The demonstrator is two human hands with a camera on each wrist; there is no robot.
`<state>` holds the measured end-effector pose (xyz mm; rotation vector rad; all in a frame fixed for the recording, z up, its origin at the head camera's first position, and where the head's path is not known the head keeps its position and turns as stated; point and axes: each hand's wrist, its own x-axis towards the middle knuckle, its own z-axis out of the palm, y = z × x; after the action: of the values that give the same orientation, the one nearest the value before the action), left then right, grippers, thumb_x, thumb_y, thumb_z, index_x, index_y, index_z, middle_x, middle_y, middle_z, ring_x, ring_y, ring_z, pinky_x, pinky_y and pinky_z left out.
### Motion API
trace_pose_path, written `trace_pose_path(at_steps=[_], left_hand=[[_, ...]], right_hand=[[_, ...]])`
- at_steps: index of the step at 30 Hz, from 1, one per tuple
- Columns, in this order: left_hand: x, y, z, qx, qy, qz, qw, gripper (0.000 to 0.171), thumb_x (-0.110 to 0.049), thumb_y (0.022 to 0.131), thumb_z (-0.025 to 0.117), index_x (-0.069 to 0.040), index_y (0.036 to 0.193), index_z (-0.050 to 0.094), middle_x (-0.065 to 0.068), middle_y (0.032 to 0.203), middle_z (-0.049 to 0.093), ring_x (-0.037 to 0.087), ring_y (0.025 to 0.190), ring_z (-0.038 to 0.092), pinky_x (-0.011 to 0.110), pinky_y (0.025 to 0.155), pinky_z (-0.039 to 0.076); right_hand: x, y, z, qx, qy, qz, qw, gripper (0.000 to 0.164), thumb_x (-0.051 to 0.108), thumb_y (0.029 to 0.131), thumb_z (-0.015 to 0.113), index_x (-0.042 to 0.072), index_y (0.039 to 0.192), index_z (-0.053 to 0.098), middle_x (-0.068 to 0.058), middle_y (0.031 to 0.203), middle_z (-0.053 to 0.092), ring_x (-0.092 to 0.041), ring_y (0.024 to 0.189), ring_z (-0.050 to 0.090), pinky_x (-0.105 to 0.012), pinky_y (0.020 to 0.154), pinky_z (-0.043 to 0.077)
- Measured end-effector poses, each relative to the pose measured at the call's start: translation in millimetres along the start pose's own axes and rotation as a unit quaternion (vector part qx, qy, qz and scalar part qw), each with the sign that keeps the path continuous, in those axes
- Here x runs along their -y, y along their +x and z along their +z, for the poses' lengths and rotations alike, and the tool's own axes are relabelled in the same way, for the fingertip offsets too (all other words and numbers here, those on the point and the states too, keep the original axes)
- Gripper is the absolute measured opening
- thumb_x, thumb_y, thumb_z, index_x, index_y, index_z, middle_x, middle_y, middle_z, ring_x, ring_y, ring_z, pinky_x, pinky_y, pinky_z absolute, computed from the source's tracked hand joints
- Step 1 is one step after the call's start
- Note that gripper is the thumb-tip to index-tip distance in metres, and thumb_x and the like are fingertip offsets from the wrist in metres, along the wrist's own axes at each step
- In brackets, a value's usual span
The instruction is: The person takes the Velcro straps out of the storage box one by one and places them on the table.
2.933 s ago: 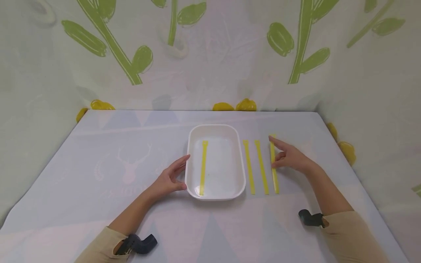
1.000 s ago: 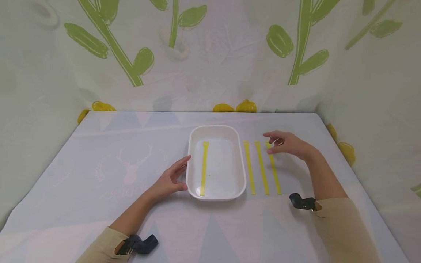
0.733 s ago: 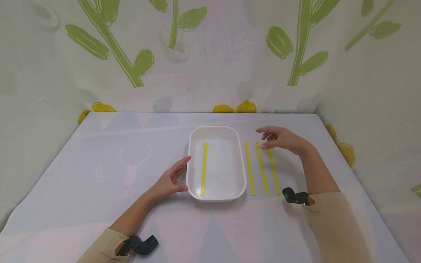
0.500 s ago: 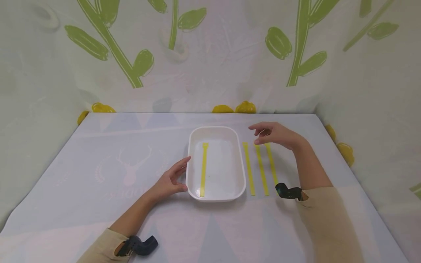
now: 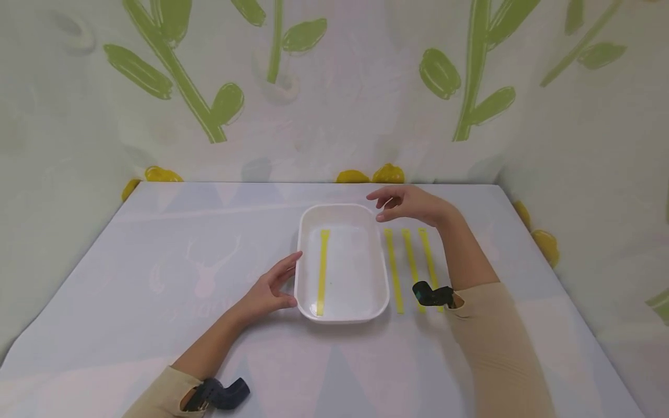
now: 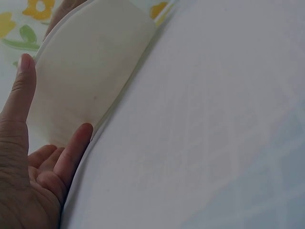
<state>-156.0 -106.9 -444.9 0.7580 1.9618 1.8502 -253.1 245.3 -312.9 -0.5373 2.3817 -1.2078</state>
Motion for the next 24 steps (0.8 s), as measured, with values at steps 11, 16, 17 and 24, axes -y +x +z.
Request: trace_pose_path(at_steps=[11,16,17,24], left_hand=[[-0.7,0.1,1.0,0.0,-0.001,-0.007,1.0,0.096,-0.034,0.071,0.081,-0.014,0.149,0.028,0.012,0.155,0.025,0.03,0.142,0.024,0.03,0.08,0.055],[-0.4,-0.8,0.1,0.0,-0.003,-0.006,1.0,0.096,-0.033,0.071,0.081,-0.014,0.149,0.028,0.012,0.155,0.025,0.03,0.142,0.024,0.031,0.081,0.055],[-0.6,-0.8,0.0,0.0,-0.003,-0.007,1.0,0.096,-0.033,0.071,0.081,-0.014,0.149,0.028,0.012,0.155,0.026,0.029,0.142,0.024,0.031,0.081,0.055],[-2.6,0.0,0.2,0.003,-0.003,-0.015,0.9999,0.095,-0.032,0.072,0.081,-0.016,0.15,0.027,0.009,0.156,0.023,0.029,0.142,0.024,0.031,0.084,0.054]], right_hand=[[20.3,31.7,18.5,0.053,0.04,-0.015,0.998,0.051,0.014,0.085,0.07,-0.001,0.13,0.052,-0.024,0.12,0.051,-0.021,0.105,0.055,-0.032,0.092,0.046],[22.8,50.9,33.1,0.076,0.018,-0.005,0.997,0.053,0.019,0.084,0.07,0.0,0.131,0.053,-0.018,0.118,0.056,-0.022,0.105,0.056,-0.037,0.094,0.046],[22.3,54.7,36.0,0.08,0.012,-0.003,0.997,0.053,0.021,0.084,0.071,0.001,0.13,0.053,-0.017,0.116,0.058,-0.023,0.104,0.056,-0.037,0.094,0.046],[13.9,79.2,56.5,0.106,0.035,0.045,0.993,0.053,0.019,0.083,0.071,0.002,0.13,0.053,-0.011,0.109,0.061,-0.028,0.102,0.059,-0.037,0.09,0.051]])
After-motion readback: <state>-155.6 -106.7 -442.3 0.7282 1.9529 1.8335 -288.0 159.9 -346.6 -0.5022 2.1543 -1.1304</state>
